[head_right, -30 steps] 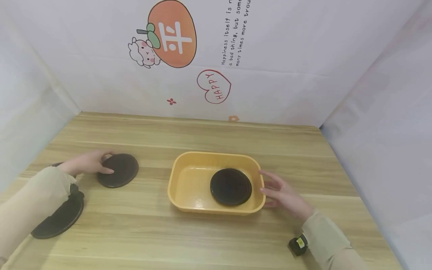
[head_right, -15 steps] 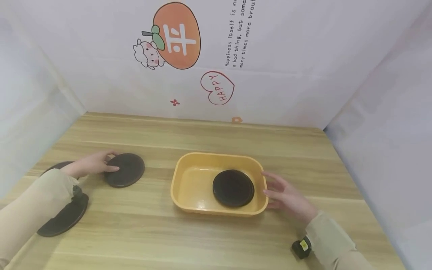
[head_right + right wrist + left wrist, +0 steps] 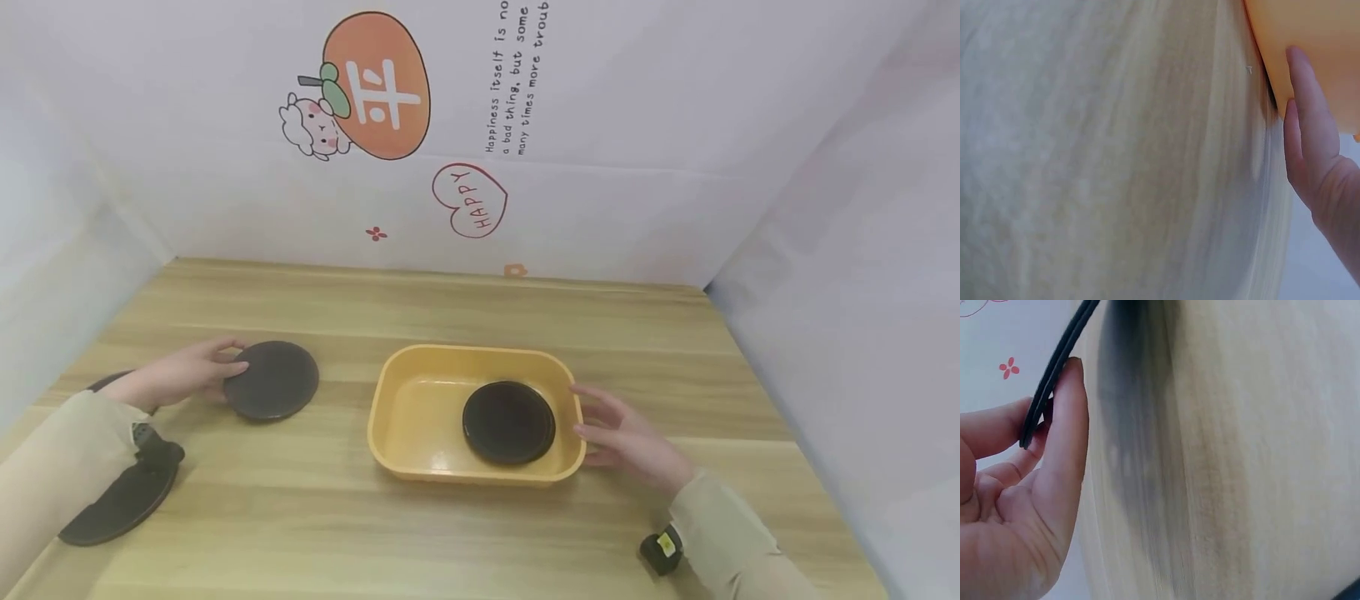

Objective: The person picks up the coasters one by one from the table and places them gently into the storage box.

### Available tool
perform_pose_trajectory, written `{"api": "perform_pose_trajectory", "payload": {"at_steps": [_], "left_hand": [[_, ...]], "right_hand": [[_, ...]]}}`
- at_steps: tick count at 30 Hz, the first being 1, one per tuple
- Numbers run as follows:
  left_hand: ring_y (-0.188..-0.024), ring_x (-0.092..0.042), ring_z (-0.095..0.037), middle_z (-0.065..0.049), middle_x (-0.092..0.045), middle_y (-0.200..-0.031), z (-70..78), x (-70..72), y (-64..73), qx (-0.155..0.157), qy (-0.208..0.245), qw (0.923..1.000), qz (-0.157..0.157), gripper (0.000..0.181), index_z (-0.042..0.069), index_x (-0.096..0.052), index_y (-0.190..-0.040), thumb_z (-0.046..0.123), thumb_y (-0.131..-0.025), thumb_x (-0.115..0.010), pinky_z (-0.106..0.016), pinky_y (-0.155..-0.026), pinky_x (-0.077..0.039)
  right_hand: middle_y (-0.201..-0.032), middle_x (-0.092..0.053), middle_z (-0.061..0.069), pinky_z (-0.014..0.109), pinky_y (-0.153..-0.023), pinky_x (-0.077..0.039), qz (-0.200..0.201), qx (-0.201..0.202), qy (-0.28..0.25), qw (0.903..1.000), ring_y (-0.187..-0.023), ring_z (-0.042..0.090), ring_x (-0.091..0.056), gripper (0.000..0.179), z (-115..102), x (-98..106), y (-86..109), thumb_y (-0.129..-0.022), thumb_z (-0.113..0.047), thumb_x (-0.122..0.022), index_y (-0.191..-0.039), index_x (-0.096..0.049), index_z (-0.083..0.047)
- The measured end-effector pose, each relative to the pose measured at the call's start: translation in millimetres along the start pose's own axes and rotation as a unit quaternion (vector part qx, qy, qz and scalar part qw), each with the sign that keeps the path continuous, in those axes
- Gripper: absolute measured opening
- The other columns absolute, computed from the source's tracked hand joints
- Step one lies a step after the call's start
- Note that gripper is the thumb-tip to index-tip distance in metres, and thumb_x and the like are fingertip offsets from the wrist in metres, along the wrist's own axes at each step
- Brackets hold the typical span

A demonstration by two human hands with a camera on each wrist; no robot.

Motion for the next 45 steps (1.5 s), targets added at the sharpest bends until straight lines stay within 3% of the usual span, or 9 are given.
{"api": "perform_pose_trajectory", "payload": {"at_steps": [8,13,17,21,26,33,45], "left_hand": [[-0.09,-0.065,-0.008,-0.034,-0.037,-0.134,9.4,-5.0,-3.5,-0.027,0.082,0.9963,0.008,0.055,-0.007,-0.013,-0.144,0.015,-0.102,-0.041,-0.031,-0.078,-0.056],[-0.094,-0.063,-0.004,-0.026,-0.036,-0.135,15.7,-11.2,-5.1,-0.046,0.146,0.9882,0.011,0.053,-0.003,-0.015,-0.142,0.017,-0.101,-0.043,-0.029,-0.079,-0.056],[-0.096,-0.062,-0.004,-0.013,-0.04,-0.129,25.4,-14.4,-5.8,-0.074,0.206,0.9756,0.012,0.04,0.006,-0.024,-0.135,0.015,-0.101,-0.044,-0.03,-0.081,-0.055],[-0.098,-0.063,-0.007,0.0,-0.05,-0.117,37.5,-19.8,-3.1,-0.099,0.265,0.9592,0.004,0.027,0.012,-0.032,-0.125,0.01,-0.1,-0.044,-0.031,-0.083,-0.055],[-0.096,-0.063,-0.008,0.003,-0.058,-0.108,51.6,-26.0,1.9,-0.108,0.301,0.9474,0.005,0.023,0.013,-0.033,-0.12,0.008,-0.1,-0.043,-0.03,-0.081,-0.055],[-0.09,-0.064,-0.009,0.003,-0.065,-0.1,75.7,-28.2,3.2,-0.133,0.367,0.9206,0.017,0.019,0.013,-0.037,-0.116,0.007,-0.099,-0.045,-0.028,-0.075,-0.055],[-0.09,-0.064,-0.01,0.002,-0.062,-0.105,127.2,-49.7,-15.9,-0.158,0.348,0.924,0.003,0.018,0.014,-0.041,-0.116,0.004,-0.1,-0.04,-0.03,-0.075,-0.055]], "right_hand": [[-0.127,-0.04,-0.004,0.043,-0.081,-0.055,0.017,0.004,-0.003,0.9998,-0.107,0.014,-0.059,0.053,-1.0,3.7,1.1,-0.097,-0.004,-0.048,-0.14,-0.039,-0.033],[-0.135,-0.033,0.012,0.044,-0.08,-0.055,0.027,-0.002,0.005,0.9996,-0.106,0.014,-0.059,0.054,0.8,5.0,1.5,-0.097,-0.005,-0.05,-0.141,-0.038,-0.033],[-0.137,-0.027,0.021,0.044,-0.08,-0.055,0.031,-0.007,0.006,0.9995,-0.105,0.015,-0.06,0.054,2.2,5.2,1.4,-0.097,-0.005,-0.05,-0.142,-0.038,-0.032],[-0.131,-0.035,0.007,0.044,-0.081,-0.055,0.027,-0.008,0.002,0.9996,-0.105,0.016,-0.06,0.054,2.7,4.4,0.4,-0.097,-0.004,-0.049,-0.142,-0.038,-0.032],[-0.128,-0.039,-0.001,0.042,-0.081,-0.055,0.014,-0.002,-0.001,0.9999,-0.106,0.016,-0.06,0.053,1.2,1.7,-1.2,-0.097,-0.004,-0.049,-0.14,-0.039,-0.032],[-0.126,-0.041,-0.003,0.041,-0.081,-0.055,0.006,-0.003,-0.002,1.0,-0.106,0.016,-0.061,0.053,0.8,-0.4,-3.4,-0.097,-0.003,-0.049,-0.141,-0.038,-0.031],[-0.129,-0.037,0.008,0.043,-0.081,-0.055,0.022,-0.017,0.013,0.9995,-0.104,0.016,-0.061,0.053,3.3,-2.0,-5.8,-0.097,-0.005,-0.05,-0.142,-0.036,-0.03]]}}
Point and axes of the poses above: each hand's wrist, its own y-axis away from the middle knuckle, its own x-axis out of the back of the hand, z = x × y, the point moved 7 cm from there along -y, towards the middle knuckle
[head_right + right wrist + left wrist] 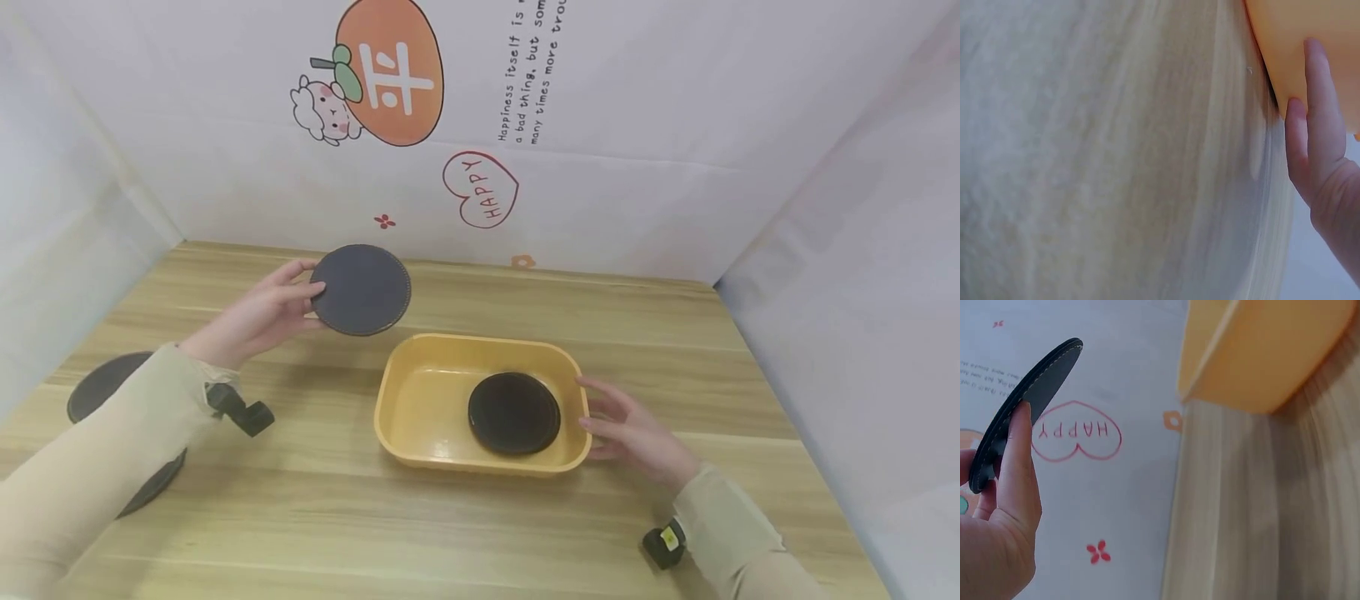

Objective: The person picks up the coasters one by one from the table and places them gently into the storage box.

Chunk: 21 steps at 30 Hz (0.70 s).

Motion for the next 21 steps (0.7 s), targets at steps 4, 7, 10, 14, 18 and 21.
{"api": "perform_pose_trajectory", "payload": {"at_steps": [4,7,10,14,18,21], "left_hand": [[-0.088,-0.063,-0.009,0.003,-0.06,-0.104,1.8,-19.6,-11.4,0.0,-0.002,1.0,-0.006,0.017,0.015,-0.041,-0.112,0.003,-0.1,-0.037,-0.03,-0.075,-0.055],[-0.088,-0.062,-0.01,0.003,-0.058,-0.106,1.6,-34.4,-18.9,-0.002,0.001,0.9999,-0.013,0.019,0.016,-0.041,-0.112,0.002,-0.1,-0.036,-0.031,-0.074,-0.055],[-0.089,-0.062,-0.01,0.001,-0.057,-0.108,0.2,-50.5,-26.5,-0.005,0.009,0.9996,-0.025,0.021,0.017,-0.041,-0.112,0.001,-0.1,-0.036,-0.031,-0.073,-0.055],[-0.09,-0.062,-0.011,-0.001,-0.056,-0.108,-3.8,-71.7,-38.9,-0.005,0.022,0.9988,-0.043,0.021,0.018,-0.043,-0.11,0.0,-0.099,-0.037,-0.033,-0.073,-0.056],[-0.089,-0.063,-0.012,-0.003,-0.056,-0.11,-9.3,-92.1,-50.5,-0.006,0.013,0.9982,-0.058,0.02,0.017,-0.043,-0.108,0.0,-0.098,-0.038,-0.034,-0.073,-0.055],[-0.087,-0.062,-0.012,-0.007,-0.054,-0.114,-15.5,-107.9,-58.8,-0.005,0.0,0.9975,-0.07,0.019,0.015,-0.043,-0.11,0.0,-0.098,-0.039,-0.035,-0.073,-0.055]], "right_hand": [[-0.137,-0.027,0.027,0.043,-0.082,-0.055,0.012,-0.006,0.005,0.9999,-0.104,0.016,-0.06,0.054,-0.4,-0.5,0.5,-0.097,-0.006,-0.051,-0.143,-0.036,-0.03],[-0.139,-0.023,0.029,0.043,-0.082,-0.055,0.015,-0.007,0.005,0.9999,-0.104,0.016,-0.06,0.053,-1.7,-0.7,0.2,-0.097,-0.007,-0.051,-0.142,-0.036,-0.03],[-0.133,-0.035,0.017,0.043,-0.081,-0.055,0.007,-0.002,0.004,1.0,-0.104,0.016,-0.06,0.052,-2.7,-0.2,0.7,-0.097,-0.006,-0.05,-0.141,-0.037,-0.031],[-0.128,-0.039,0.007,0.043,-0.081,-0.055,0.004,0.002,0.001,1.0,-0.104,0.016,-0.06,0.052,-2.6,1.8,2.0,-0.097,-0.004,-0.049,-0.138,-0.039,-0.033],[-0.134,-0.032,0.022,0.044,-0.08,-0.055,0.011,0.001,-0.004,0.9999,-0.104,0.016,-0.06,0.052,-0.6,3.4,1.1,-0.097,-0.004,-0.05,-0.138,-0.041,-0.034],[-0.133,-0.034,0.021,0.044,-0.079,-0.056,0.01,0.003,-0.012,0.9999,-0.104,0.017,-0.06,0.052,0.8,3.7,0.7,-0.097,-0.003,-0.049,-0.137,-0.041,-0.034]]}}
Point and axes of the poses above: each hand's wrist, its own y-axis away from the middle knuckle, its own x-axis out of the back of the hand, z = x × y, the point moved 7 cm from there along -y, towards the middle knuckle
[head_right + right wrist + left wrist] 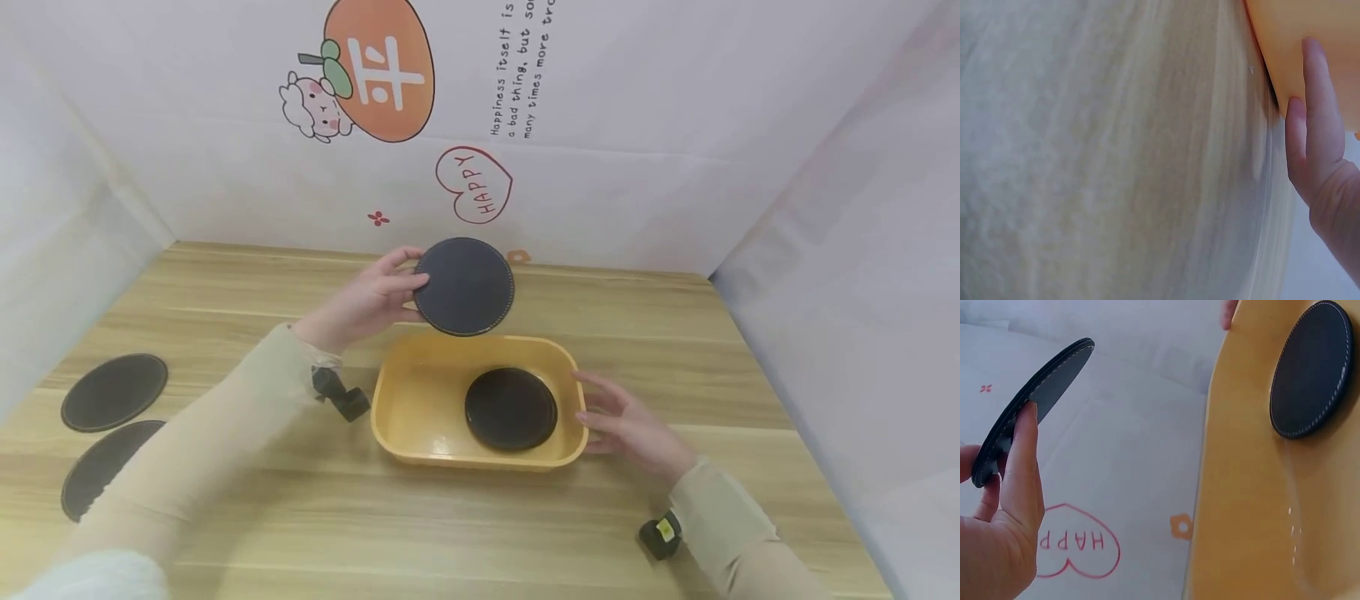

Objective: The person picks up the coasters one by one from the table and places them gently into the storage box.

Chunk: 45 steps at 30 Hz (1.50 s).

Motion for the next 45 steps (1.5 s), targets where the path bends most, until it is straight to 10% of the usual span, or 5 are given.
{"api": "perform_pose_trajectory", "payload": {"at_steps": [6,14,21,36,45], "left_hand": [[-0.084,-0.062,-0.013,-0.014,-0.052,-0.117,-22.9,-23.1,-18.4,0.026,-0.021,0.9992,-0.024,0.03,0.004,-0.038,-0.127,-0.001,-0.098,-0.041,-0.034,-0.07,-0.056],[-0.086,-0.06,-0.02,-0.018,-0.053,-0.117,-69.5,-39.3,-29.3,0.1,-0.063,0.992,-0.044,0.038,0.001,-0.037,-0.134,-0.002,-0.097,-0.046,-0.034,-0.07,-0.057],[-0.106,-0.061,-0.032,-0.023,-0.046,-0.135,-100.3,-43.2,-25.4,0.162,-0.118,0.9755,-0.091,0.041,0.004,-0.036,-0.138,0.003,-0.098,-0.047,-0.042,-0.079,-0.057],[-0.097,-0.064,-0.026,-0.021,-0.056,-0.123,-116.3,-40.0,-22.6,0.215,-0.201,0.9487,-0.117,0.042,0.0,-0.039,-0.137,0.003,-0.096,-0.051,-0.032,-0.071,-0.058],[-0.097,-0.065,-0.02,-0.016,-0.045,-0.14,-118.6,-31.9,-22.4,0.222,-0.26,0.9362,-0.08,0.053,0.004,-0.046,-0.138,0.003,-0.088,-0.064,-0.03,-0.077,-0.057]], "right_hand": [[-0.124,-0.043,0.0,0.042,-0.078,-0.056,-0.005,0.007,-0.008,0.9999,-0.103,0.016,-0.061,0.051,1.4,0.9,1.0,-0.097,-0.002,-0.048,-0.137,-0.042,-0.034],[-0.142,-0.012,0.039,0.043,-0.08,-0.055,0.009,-0.008,0.008,0.9999,-0.104,0.014,-0.059,0.053,2.2,1.0,1.7,-0.097,-0.005,-0.049,-0.14,-0.037,-0.033],[-0.144,-0.005,0.041,0.047,-0.083,-0.054,0.007,-0.016,0.013,0.9998,-0.107,0.013,-0.057,0.052,1.6,-0.9,0.8,-0.097,-0.007,-0.05,-0.139,-0.037,-0.035],[-0.144,-0.004,0.043,0.046,-0.083,-0.054,0.001,-0.018,0.005,0.9998,-0.108,0.016,-0.056,0.054,-0.6,-0.7,-2.0,-0.097,-0.007,-0.051,-0.14,-0.036,-0.034],[-0.142,-0.008,0.041,0.047,-0.079,-0.055,0.002,-0.012,-0.001,0.9999,-0.105,0.015,-0.057,0.052,0.4,-1.0,-2.0,-0.097,-0.006,-0.051,-0.138,-0.038,-0.035]]}}
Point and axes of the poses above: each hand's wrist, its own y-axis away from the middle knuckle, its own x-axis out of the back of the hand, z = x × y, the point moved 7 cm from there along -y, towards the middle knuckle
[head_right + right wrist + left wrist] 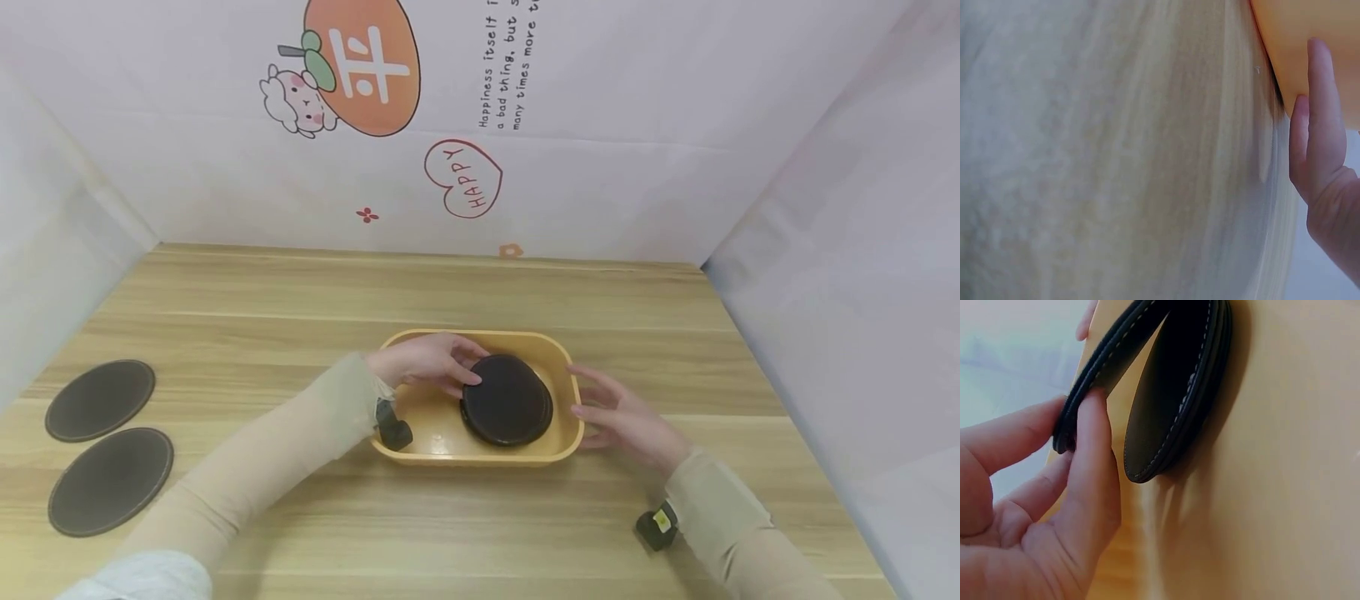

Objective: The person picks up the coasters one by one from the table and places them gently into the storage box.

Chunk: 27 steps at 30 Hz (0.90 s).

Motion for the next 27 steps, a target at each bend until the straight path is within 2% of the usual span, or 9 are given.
{"api": "perform_pose_trajectory", "payload": {"at_steps": [3,7,11,18,27], "left_hand": [[-0.088,-0.066,-0.017,-0.015,-0.047,-0.138,-1.9,2.2,0.7,0.004,-0.02,0.9997,0.013,0.051,0.005,-0.05,-0.135,0.004,-0.087,-0.066,-0.028,-0.073,-0.057],[-0.076,-0.065,-0.013,-0.013,-0.056,-0.123,-3.9,5.0,1.2,0.005,-0.047,0.9983,0.034,0.047,0.004,-0.055,-0.131,0.005,-0.086,-0.068,-0.026,-0.068,-0.057],[-0.069,-0.064,-0.011,-0.011,-0.056,-0.116,-4.0,6.8,1.2,0.003,-0.067,0.9965,0.05,0.044,0.005,-0.058,-0.128,0.005,-0.085,-0.069,-0.025,-0.065,-0.057],[-0.066,-0.062,-0.012,-0.011,-0.057,-0.115,-3.9,6.5,1.2,0.007,-0.072,0.9958,0.057,0.04,0.005,-0.061,-0.123,0.005,-0.085,-0.069,-0.024,-0.063,-0.056],[-0.064,-0.059,-0.01,-0.011,-0.059,-0.123,-2.7,6.5,2.9,0.005,-0.089,0.9945,0.054,0.039,0.004,-0.06,-0.124,0.007,-0.086,-0.068,-0.02,-0.06,-0.054]], "right_hand": [[-0.142,-0.007,0.042,0.046,-0.079,-0.055,-0.003,0.001,0.001,1.0,-0.105,0.015,-0.057,0.052,0.1,-0.6,-0.2,-0.097,-0.006,-0.05,-0.138,-0.038,-0.035],[-0.144,-0.004,0.042,0.046,-0.08,-0.055,-0.005,-0.001,0.0,1.0,-0.106,0.014,-0.056,0.052,0.8,-0.9,-0.1,-0.097,-0.007,-0.05,-0.139,-0.037,-0.036],[-0.144,-0.003,0.043,0.047,-0.08,-0.055,-0.003,0.002,0.004,1.0,-0.107,0.015,-0.056,0.053,1.1,-0.5,0.5,-0.097,-0.007,-0.051,-0.139,-0.037,-0.035],[-0.143,-0.004,0.043,0.045,-0.079,-0.055,-0.001,0.005,0.008,1.0,-0.106,0.014,-0.056,0.053,1.0,-0.2,1.2,-0.097,-0.007,-0.05,-0.141,-0.036,-0.034],[-0.142,-0.006,0.044,0.042,-0.076,-0.056,0.0,0.007,0.014,0.9999,-0.104,0.013,-0.057,0.053,2.1,0.8,0.8,-0.098,-0.007,-0.049,-0.14,-0.036,-0.036]]}}
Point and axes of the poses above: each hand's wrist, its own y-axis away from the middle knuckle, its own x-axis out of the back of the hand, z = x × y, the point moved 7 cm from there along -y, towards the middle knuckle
